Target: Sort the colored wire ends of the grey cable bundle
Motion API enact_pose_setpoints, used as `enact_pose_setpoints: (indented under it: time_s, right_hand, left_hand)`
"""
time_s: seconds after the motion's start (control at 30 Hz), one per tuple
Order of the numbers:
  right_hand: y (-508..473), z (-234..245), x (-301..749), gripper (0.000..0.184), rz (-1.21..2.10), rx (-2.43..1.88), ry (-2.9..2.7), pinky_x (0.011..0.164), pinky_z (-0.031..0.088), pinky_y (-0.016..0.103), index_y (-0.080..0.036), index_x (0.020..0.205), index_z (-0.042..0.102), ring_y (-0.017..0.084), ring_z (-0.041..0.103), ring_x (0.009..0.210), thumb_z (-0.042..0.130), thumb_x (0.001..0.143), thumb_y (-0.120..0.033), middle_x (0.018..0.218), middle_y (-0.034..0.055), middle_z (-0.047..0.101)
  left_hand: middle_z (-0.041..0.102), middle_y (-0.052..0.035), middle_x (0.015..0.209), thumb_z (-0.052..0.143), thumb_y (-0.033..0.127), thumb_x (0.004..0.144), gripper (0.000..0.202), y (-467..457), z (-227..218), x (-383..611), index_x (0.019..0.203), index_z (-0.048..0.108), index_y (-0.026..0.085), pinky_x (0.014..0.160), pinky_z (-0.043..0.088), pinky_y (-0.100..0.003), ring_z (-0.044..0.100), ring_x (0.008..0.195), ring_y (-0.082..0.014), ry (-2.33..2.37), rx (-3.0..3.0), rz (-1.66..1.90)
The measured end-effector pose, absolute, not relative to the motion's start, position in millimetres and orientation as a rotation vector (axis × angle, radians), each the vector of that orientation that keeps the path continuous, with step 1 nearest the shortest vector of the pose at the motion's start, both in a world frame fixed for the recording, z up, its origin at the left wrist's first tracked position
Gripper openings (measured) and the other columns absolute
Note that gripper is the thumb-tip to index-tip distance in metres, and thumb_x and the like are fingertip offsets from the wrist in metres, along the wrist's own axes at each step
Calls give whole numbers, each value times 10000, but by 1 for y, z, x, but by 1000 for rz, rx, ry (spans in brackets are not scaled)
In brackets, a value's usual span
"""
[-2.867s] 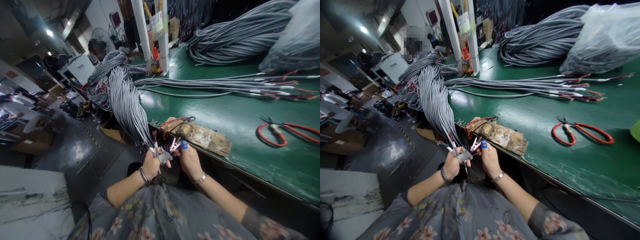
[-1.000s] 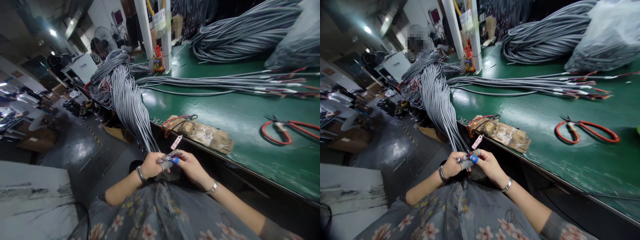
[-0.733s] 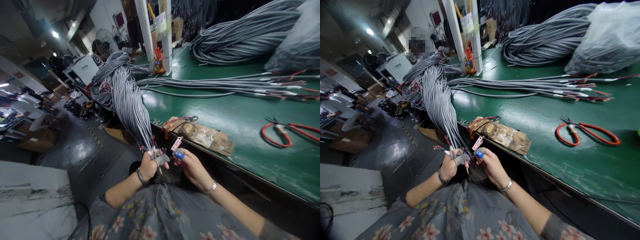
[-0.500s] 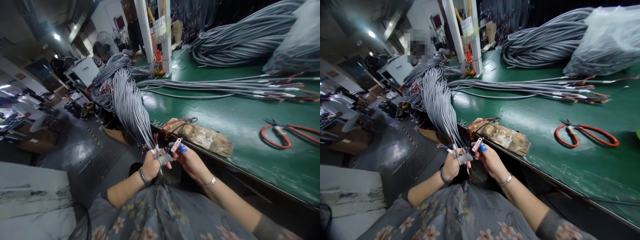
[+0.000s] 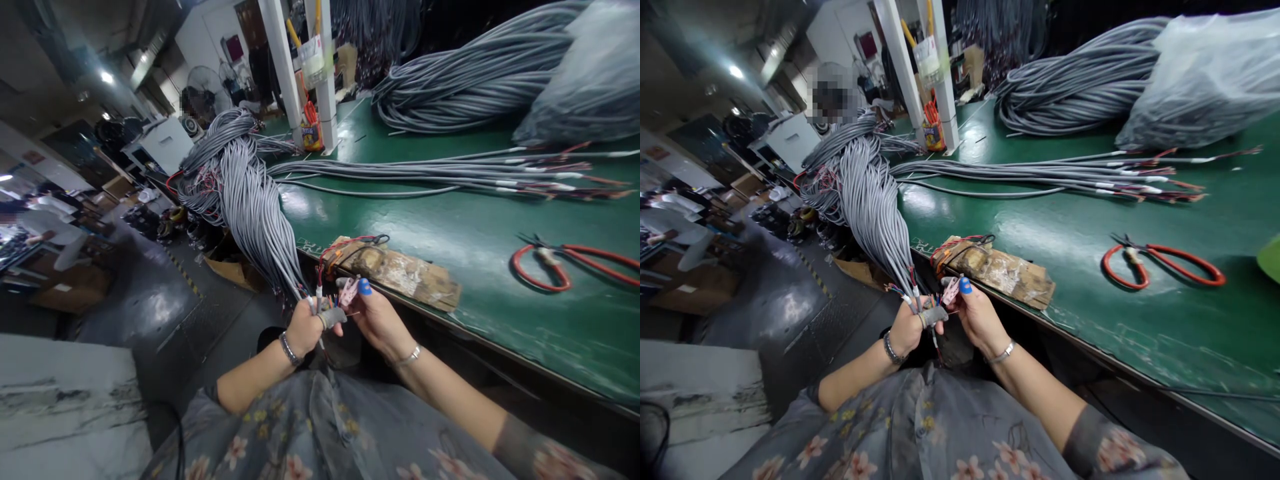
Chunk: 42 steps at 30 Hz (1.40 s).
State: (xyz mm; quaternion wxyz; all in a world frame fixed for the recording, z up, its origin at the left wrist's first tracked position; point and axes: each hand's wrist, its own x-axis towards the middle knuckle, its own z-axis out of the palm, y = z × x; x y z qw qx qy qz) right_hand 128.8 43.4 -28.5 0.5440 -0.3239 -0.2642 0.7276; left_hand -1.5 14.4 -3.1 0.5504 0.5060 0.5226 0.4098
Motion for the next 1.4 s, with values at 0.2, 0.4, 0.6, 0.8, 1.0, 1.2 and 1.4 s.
enact_pose_setpoints:
  time_s: [0.2, 0.4, 0.6, 0.8, 1.0, 1.2, 1.4]
  right_hand:
    - [43, -29, 129, 487, 1722, -770, -621, 539, 414, 284, -196, 628, 668, 146, 503, 560, 735, 576, -675, 600, 8, 615]
    - [37, -36, 137, 546, 1901, -711, -575, 552, 456, 272, -200, 717, 702, 137, 532, 566, 696, 571, -726, 628, 14, 624]
    - [14, -42, 143, 451, 1938, -679, -803, 545, 434, 264, -175, 713, 700, 125, 519, 562, 800, 563, -589, 643, 17, 622]
    - [10, -32, 135, 385, 1787, -868, -858, 486, 361, 241, -183, 593, 634, 99, 434, 488, 840, 542, -504, 513, -32, 549]
    - [17, -34, 131, 389, 1864, -838, -697, 484, 379, 225, -187, 590, 631, 88, 432, 479, 847, 527, -505, 509, -40, 549]
    - [37, -37, 136, 550, 1979, -734, -475, 559, 478, 237, -199, 759, 714, 123, 555, 599, 772, 494, -678, 670, 8, 655]
    - [48, -30, 128, 503, 1753, -805, -552, 539, 463, 256, -197, 716, 690, 128, 529, 559, 793, 508, -643, 615, -9, 628]
  left_hand:
    - [591, -23, 457, 702, 421, 693, 347, 14, -5, -3, 503, 611, 144, 522, 359, -243, 471, 456, -99, 1241, 1234, 942]
    - [590, -29, 466, 694, 474, 703, 397, 9, -5, -7, 504, 606, 142, 517, 366, -244, 482, 455, -104, 1204, 1218, 974]
    - [597, -40, 491, 674, 533, 733, 453, -1, -1, -15, 517, 602, 141, 530, 396, -250, 509, 484, -120, 1244, 1307, 971]
    - [604, -40, 518, 658, 540, 750, 458, -3, 6, -15, 519, 610, 147, 560, 415, -245, 511, 506, -117, 1272, 1410, 897]
    - [605, -29, 503, 688, 492, 741, 420, -3, 4, -17, 527, 611, 139, 537, 409, -241, 506, 478, -109, 1257, 1389, 931]
    - [611, -22, 514, 689, 440, 751, 375, 3, -8, -10, 537, 623, 140, 545, 389, -234, 508, 498, -101, 1259, 1230, 1177]
    - [595, -10, 503, 694, 421, 747, 357, 10, -13, 0, 535, 623, 142, 554, 391, -240, 487, 493, -97, 1284, 1213, 1197]
